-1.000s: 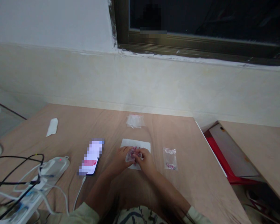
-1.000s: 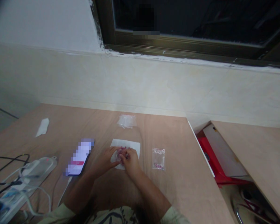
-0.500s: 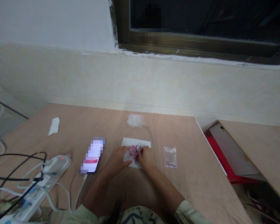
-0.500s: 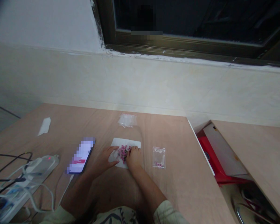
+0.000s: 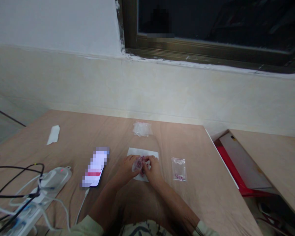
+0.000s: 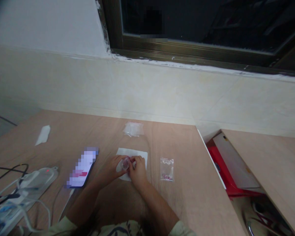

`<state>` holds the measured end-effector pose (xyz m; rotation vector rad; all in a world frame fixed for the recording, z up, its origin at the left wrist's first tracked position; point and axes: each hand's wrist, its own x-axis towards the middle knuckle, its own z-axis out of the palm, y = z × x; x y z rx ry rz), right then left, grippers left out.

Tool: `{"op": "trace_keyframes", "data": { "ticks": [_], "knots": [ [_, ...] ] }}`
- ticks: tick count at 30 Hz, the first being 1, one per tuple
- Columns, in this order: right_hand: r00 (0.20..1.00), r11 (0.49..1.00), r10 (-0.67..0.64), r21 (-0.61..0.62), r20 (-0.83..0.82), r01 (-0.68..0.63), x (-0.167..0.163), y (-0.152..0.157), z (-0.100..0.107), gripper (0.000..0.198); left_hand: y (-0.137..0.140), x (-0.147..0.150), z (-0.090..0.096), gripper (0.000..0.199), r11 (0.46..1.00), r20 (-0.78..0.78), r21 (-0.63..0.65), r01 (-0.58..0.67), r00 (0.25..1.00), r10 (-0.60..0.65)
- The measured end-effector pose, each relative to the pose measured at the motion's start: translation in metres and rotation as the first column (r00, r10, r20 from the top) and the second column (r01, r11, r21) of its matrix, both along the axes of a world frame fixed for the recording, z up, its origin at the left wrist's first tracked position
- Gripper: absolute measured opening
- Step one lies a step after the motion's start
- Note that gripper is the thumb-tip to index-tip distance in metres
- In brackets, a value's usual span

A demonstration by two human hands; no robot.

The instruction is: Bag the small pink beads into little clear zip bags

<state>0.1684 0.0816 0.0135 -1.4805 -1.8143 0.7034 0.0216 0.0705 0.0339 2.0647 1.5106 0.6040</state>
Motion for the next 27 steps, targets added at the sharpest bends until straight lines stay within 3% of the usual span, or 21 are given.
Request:
{"op": "trace_keyframes", "data": {
  "ticks": [4, 16, 20, 24, 27],
  "knots": [
    [0.988, 0.99, -0.126, -0.051, 0.093, 0.131, 0.002, 0.013, -0.016, 0.019, -0.008, -0.004, -0.004, 0.047, 1.0, 0.024, -0.001, -0.031, 0.999, 0.031],
    [0.95, 0.994, -0.056, -0.069, 0.306, 0.08, 0.0, 0.024, -0.027, 0.011, -0.009, -0.009, 0.002, 0.046, 0.997, 0.032, -0.016, -0.081, 0.996, 0.081],
    [0.976, 0.993, -0.092, -0.057, 0.195, 0.105, -0.002, 0.022, -0.017, 0.009, -0.003, -0.007, 0.001, 0.045, 0.996, 0.029, -0.002, -0.084, 0.996, 0.084],
    [0.999, 0.999, 0.046, 0.001, -0.029, -0.046, -0.008, 0.01, 0.005, 0.007, 0.002, -0.005, -0.001, 0.041, 0.998, 0.031, 0.02, -0.058, 0.998, 0.057],
    [0.996, 1.0, 0.022, -0.004, -0.081, -0.022, -0.007, 0.005, 0.007, 0.01, 0.001, -0.004, 0.0, 0.041, 0.998, 0.037, 0.022, -0.062, 0.997, 0.062]
  ]
}}
